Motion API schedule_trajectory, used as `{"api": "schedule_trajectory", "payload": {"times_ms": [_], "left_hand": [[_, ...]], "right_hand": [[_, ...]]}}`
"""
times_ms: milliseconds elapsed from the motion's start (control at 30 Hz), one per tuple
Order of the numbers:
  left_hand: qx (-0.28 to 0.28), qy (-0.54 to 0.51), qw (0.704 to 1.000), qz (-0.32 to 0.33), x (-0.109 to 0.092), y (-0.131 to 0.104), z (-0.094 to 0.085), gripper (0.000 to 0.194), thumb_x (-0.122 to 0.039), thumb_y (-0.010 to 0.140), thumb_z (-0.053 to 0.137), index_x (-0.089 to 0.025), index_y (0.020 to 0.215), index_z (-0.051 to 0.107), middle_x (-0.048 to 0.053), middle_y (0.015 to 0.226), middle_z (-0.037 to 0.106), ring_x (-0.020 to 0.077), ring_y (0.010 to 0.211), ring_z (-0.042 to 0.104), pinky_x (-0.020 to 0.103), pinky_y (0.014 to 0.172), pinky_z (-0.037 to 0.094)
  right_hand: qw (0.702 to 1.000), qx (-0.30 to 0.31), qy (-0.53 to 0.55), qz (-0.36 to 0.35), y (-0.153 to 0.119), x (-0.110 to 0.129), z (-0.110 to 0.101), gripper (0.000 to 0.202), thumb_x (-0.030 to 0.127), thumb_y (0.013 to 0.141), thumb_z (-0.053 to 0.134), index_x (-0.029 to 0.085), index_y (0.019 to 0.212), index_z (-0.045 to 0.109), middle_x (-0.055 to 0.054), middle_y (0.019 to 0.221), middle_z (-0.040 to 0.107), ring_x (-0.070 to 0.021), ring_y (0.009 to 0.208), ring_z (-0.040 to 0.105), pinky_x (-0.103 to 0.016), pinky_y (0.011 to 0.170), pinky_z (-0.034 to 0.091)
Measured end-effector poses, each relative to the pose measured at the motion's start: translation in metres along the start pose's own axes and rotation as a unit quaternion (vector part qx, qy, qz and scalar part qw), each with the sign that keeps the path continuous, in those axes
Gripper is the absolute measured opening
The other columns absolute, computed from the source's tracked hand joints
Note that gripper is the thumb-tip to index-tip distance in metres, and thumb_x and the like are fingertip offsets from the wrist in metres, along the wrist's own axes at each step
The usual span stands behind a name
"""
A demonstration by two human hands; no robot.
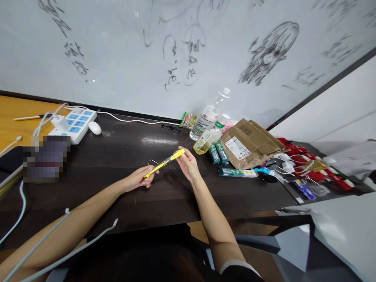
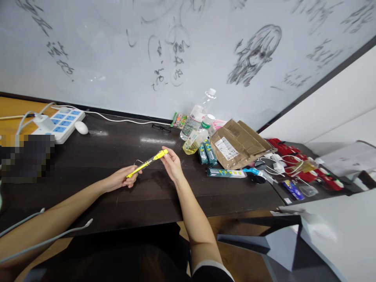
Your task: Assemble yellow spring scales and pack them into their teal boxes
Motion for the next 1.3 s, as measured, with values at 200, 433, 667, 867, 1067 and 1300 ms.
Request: {"api": "schedule_trajectory", "payload": {"times_ms": [200, 433, 667, 867, 1067, 1300], "left_hand": [[0.018, 0.030, 0.999, 0.007, -0.005, 0.000, 0.001, 0.031, -0.041, 0.093, 0.044, -0.014, 0.102, 0.056, -0.007, 0.057, 0.039, 0.0058, 0.046, 0.035, 0.026, 0.059, 0.047], [0.014, 0.099, 0.995, 0.011, -0.009, -0.002, 0.010, 0.030, -0.041, 0.089, 0.050, -0.019, 0.109, 0.045, -0.007, 0.063, 0.048, 0.0027, 0.036, 0.035, 0.016, 0.036, 0.034], [-0.122, 0.240, 0.956, 0.118, -0.017, -0.006, 0.009, 0.047, -0.040, 0.090, 0.050, -0.027, 0.131, 0.032, -0.004, 0.077, 0.056, 0.0017, 0.034, 0.043, 0.012, 0.030, 0.030], [-0.135, 0.343, 0.922, 0.117, -0.027, -0.011, 0.010, 0.046, -0.036, 0.091, 0.047, -0.028, 0.136, 0.042, 0.001, 0.086, 0.060, 0.0039, 0.038, 0.047, 0.015, 0.031, 0.037], [-0.130, 0.349, 0.920, 0.122, -0.027, -0.011, 0.012, 0.046, -0.036, 0.090, 0.048, -0.025, 0.135, 0.045, 0.003, 0.087, 0.063, 0.0041, 0.038, 0.047, 0.015, 0.032, 0.036], [-0.117, 0.367, 0.916, 0.116, -0.024, -0.009, 0.011, 0.048, -0.036, 0.090, 0.048, -0.024, 0.136, 0.044, 0.003, 0.089, 0.065, 0.0047, 0.038, 0.046, 0.017, 0.033, 0.035]], "right_hand": [[1.000, 0.011, -0.015, 0.000, -0.001, -0.001, -0.001, 0.031, 0.038, 0.070, 0.075, 0.023, 0.096, 0.067, -0.001, 0.092, 0.069, -0.0156, 0.092, 0.065, -0.034, 0.098, 0.048], [0.991, 0.110, -0.052, 0.059, -0.012, -0.029, 0.030, 0.029, 0.036, 0.073, 0.074, 0.022, 0.097, 0.067, -0.001, 0.090, 0.069, -0.0129, 0.086, 0.064, -0.027, 0.089, 0.050], [0.986, 0.124, -0.098, 0.058, -0.014, -0.050, 0.035, 0.029, 0.036, 0.073, 0.073, 0.021, 0.097, 0.068, 0.001, 0.087, 0.068, -0.0108, 0.081, 0.061, -0.023, 0.081, 0.049], [0.986, 0.129, -0.083, 0.068, -0.015, -0.054, 0.036, 0.028, 0.038, 0.074, 0.072, 0.021, 0.097, 0.067, 0.001, 0.087, 0.068, -0.0109, 0.075, 0.062, -0.025, 0.078, 0.052], [0.983, 0.140, -0.093, 0.068, -0.012, -0.044, 0.031, 0.025, 0.037, 0.078, 0.069, 0.020, 0.096, 0.064, 0.000, 0.085, 0.067, -0.0096, 0.071, 0.062, -0.023, 0.071, 0.051], [0.970, 0.166, -0.175, 0.032, -0.010, -0.031, 0.030, 0.024, 0.040, 0.078, 0.069, 0.019, 0.085, 0.058, 0.002, 0.072, 0.063, -0.0089, 0.062, 0.057, -0.022, 0.062, 0.048]]}}
Point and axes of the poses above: each hand's wrist, its own y-axis towards the middle knuckle, its own z-axis out of the palm, x = y × z, the point moved 5 cm from there along y, towards the middle knuckle
